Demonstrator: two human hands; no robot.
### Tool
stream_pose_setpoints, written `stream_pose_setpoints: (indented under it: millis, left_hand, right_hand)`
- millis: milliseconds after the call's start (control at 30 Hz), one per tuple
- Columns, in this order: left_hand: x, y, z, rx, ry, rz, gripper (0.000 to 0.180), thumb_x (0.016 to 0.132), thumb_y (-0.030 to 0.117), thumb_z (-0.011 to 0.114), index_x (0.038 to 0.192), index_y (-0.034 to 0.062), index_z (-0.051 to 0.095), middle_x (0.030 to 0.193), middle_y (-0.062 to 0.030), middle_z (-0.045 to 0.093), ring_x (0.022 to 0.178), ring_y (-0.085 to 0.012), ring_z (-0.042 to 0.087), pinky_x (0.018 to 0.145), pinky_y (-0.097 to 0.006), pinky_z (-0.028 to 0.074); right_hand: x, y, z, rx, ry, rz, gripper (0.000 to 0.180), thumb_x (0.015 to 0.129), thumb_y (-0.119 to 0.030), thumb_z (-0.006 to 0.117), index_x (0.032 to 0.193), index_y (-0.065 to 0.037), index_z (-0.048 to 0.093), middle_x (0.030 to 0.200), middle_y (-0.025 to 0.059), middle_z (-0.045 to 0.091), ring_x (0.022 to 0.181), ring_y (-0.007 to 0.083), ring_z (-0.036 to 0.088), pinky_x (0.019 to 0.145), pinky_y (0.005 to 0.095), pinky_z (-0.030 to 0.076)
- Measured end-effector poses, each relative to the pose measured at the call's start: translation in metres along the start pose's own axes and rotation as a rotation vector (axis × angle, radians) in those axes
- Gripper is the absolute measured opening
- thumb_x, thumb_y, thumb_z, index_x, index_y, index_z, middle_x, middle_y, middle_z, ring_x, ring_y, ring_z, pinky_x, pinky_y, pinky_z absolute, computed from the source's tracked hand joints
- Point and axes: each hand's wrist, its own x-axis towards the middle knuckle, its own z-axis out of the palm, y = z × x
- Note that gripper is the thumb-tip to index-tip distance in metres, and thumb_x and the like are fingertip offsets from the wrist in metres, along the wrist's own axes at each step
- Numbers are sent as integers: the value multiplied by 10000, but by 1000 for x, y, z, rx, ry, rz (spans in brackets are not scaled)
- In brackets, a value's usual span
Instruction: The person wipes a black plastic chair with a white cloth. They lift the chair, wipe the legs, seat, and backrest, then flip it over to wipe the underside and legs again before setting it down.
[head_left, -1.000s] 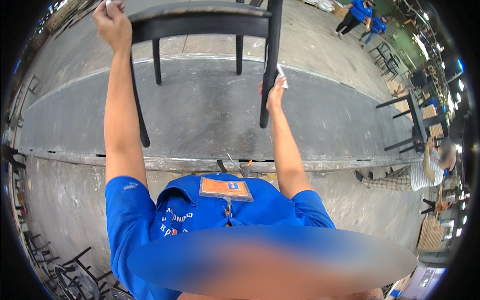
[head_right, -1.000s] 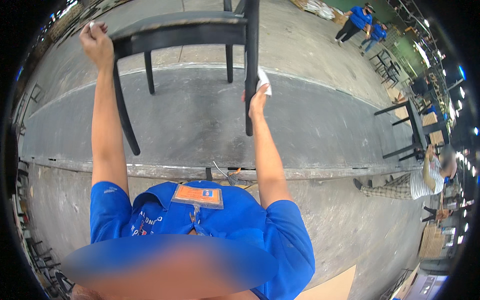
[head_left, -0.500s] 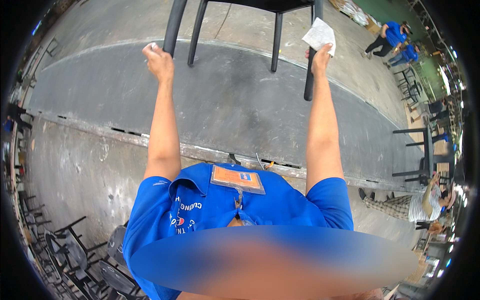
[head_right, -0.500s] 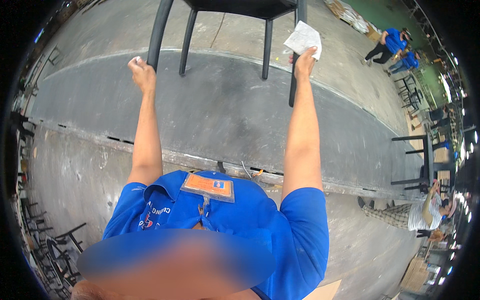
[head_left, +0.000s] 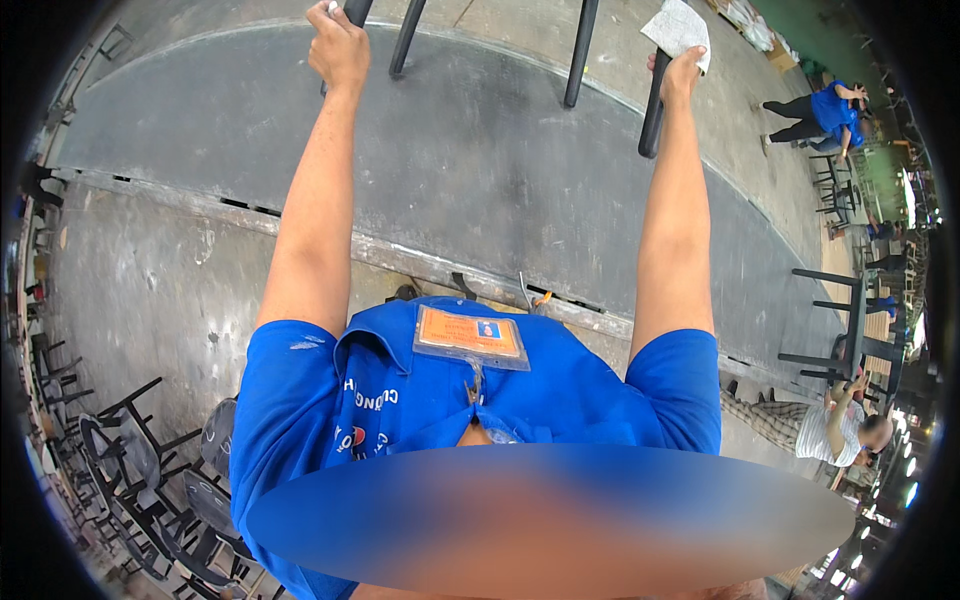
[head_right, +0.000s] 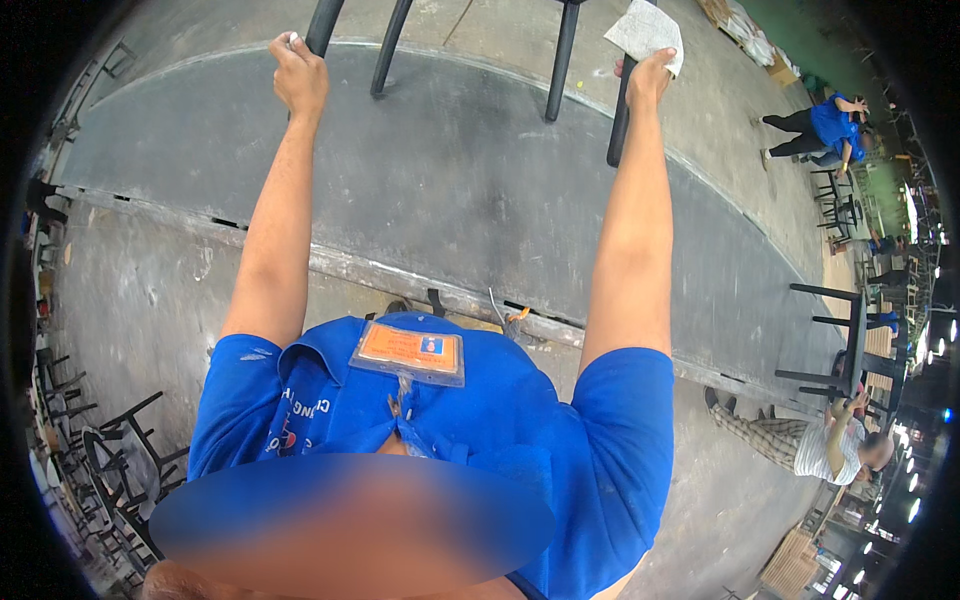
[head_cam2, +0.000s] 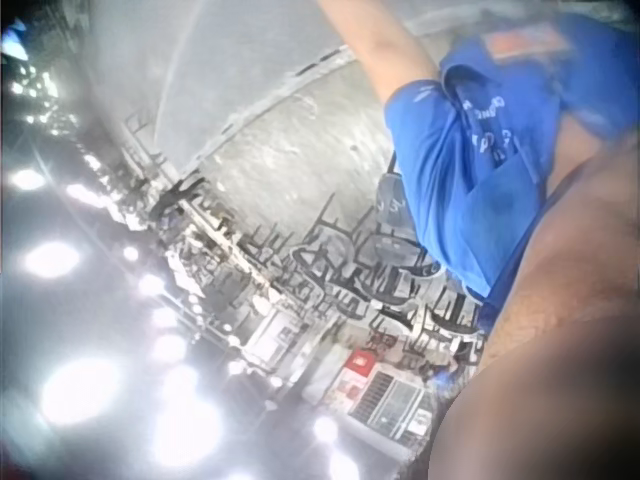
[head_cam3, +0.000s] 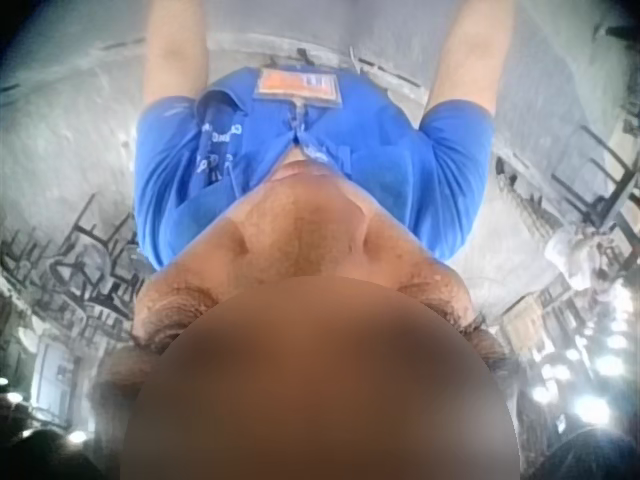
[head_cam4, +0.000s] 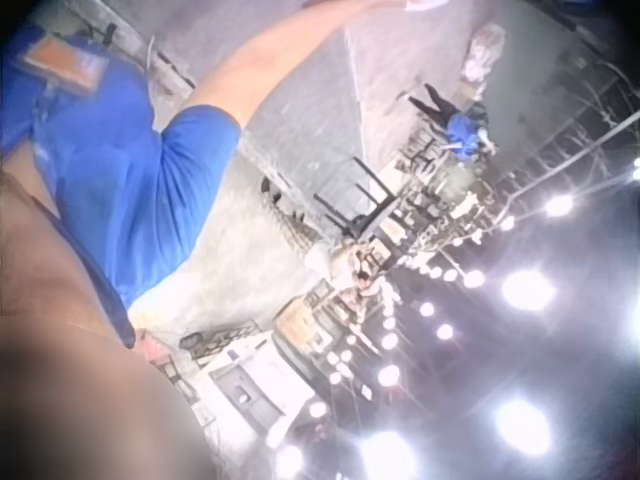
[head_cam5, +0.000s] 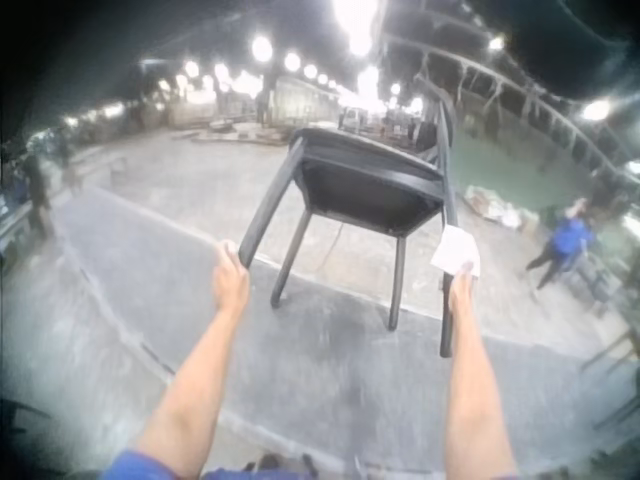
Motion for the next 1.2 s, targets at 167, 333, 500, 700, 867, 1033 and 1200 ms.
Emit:
stream_pose_setpoints:
  millis: [167,333,500,700,867,1033,1200]
  left_hand:
    - [-2,-11,3,-15,0,28,259,952,282,396,1136,101,418,759,-202,651,742,-417,622,684,-504,445]
    - [-4,-18,3,28,38,51,253,947,274,404,1135,106,419,741,-181,654,723,-405,626,678,-493,449]
    - [-8,-21,0,24,9,9,254,945,274,410,1135,106,419,750,-172,657,729,-400,627,675,-490,451]
    - [-12,-28,-4,25,61,31,246,943,270,417,1114,94,439,779,-157,666,737,-385,636,674,-475,462]
    - [-11,-42,-8,-267,192,23,254,949,244,425,1090,34,443,821,-147,677,772,-322,660,712,-404,489]
    - [-37,-121,-10,-719,103,-285,334,974,228,386,1175,-36,349,865,-213,658,745,-257,651,701,-323,519]
    - [-162,-280,-36,-744,194,-797,348,975,242,379,1210,-6,315,926,-223,640,707,-264,644,555,-344,523]
  right_hand:
    - [-20,-21,2,81,-18,-20,775,933,-577,78,1045,72,487,668,170,618,545,243,616,522,334,507]
    - [-25,-16,-17,432,-351,-13,789,928,-590,82,1065,79,476,684,183,617,542,240,615,508,331,501]
    - [-18,0,4,43,-45,17,803,921,-603,76,1069,79,472,658,161,621,529,232,613,495,325,496]
    - [-19,13,3,47,46,-23,799,919,-613,91,1025,64,502,645,156,619,509,226,601,490,325,492]
    - [-27,20,6,63,36,-97,772,919,-622,129,1024,47,499,645,150,610,503,233,592,470,338,481]
    - [-37,25,4,106,46,-106,775,915,-633,138,1011,42,506,628,141,597,513,225,595,467,339,466]
    - [-51,24,3,78,-33,-150,783,908,-643,120,1047,30,495,641,133,600,509,218,589,466,317,468]
